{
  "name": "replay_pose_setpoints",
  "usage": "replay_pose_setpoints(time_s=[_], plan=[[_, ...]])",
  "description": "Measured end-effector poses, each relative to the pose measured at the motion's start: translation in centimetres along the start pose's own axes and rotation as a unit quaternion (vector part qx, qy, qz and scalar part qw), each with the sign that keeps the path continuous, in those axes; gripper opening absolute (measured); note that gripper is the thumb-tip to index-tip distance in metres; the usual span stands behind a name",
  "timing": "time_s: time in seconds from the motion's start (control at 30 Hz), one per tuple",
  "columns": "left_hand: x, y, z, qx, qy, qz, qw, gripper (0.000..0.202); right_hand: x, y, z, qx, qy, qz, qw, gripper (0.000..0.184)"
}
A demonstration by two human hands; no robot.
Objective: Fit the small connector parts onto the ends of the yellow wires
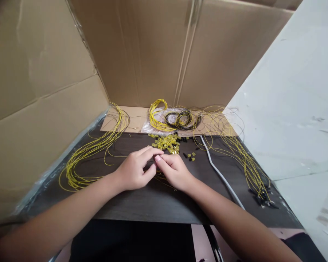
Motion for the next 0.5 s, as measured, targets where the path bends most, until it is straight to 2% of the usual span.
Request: replay_pose_setpoints(time_s=[0.13,0.23,0.37,0.43,0.5], plan=[[0.0,0.3,-0.3,0.004,-0.023,0.068,0.997,0.026,-0.2,-0.1,0.0,-0.007,-0.029,-0.002,1.0,0.051],[-0.4,0.8,-0.5,0.016,-0.038,0.121,0.992,0.019,-2.1,0.6,0.3,-0.024,-0.108,0.043,0.993,0.05],[-1.7,2.0,-0.6,0.016,-0.083,0.166,0.982,0.023,-7.5,3.2,-0.8,-0.075,-0.282,0.174,0.941,0.043],[-2.4,2.5,-0.6,0.02,-0.104,0.178,0.978,0.022,-11.0,5.1,-2.5,-0.09,-0.342,0.165,0.921,0.038],[-3.2,2.8,-0.6,0.025,-0.126,0.183,0.975,0.02,-14.5,7.4,-4.8,-0.123,-0.41,0.068,0.901,0.037]])
Point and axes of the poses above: each hand's wrist, its own z-axis towards the middle knuckle, its own x-axis out of the palm, y = z × x, the point moved 4 cm from there along z, towards the middle knuckle, and after that the axes turned 9 degrees about y, right-handed, at the moved point
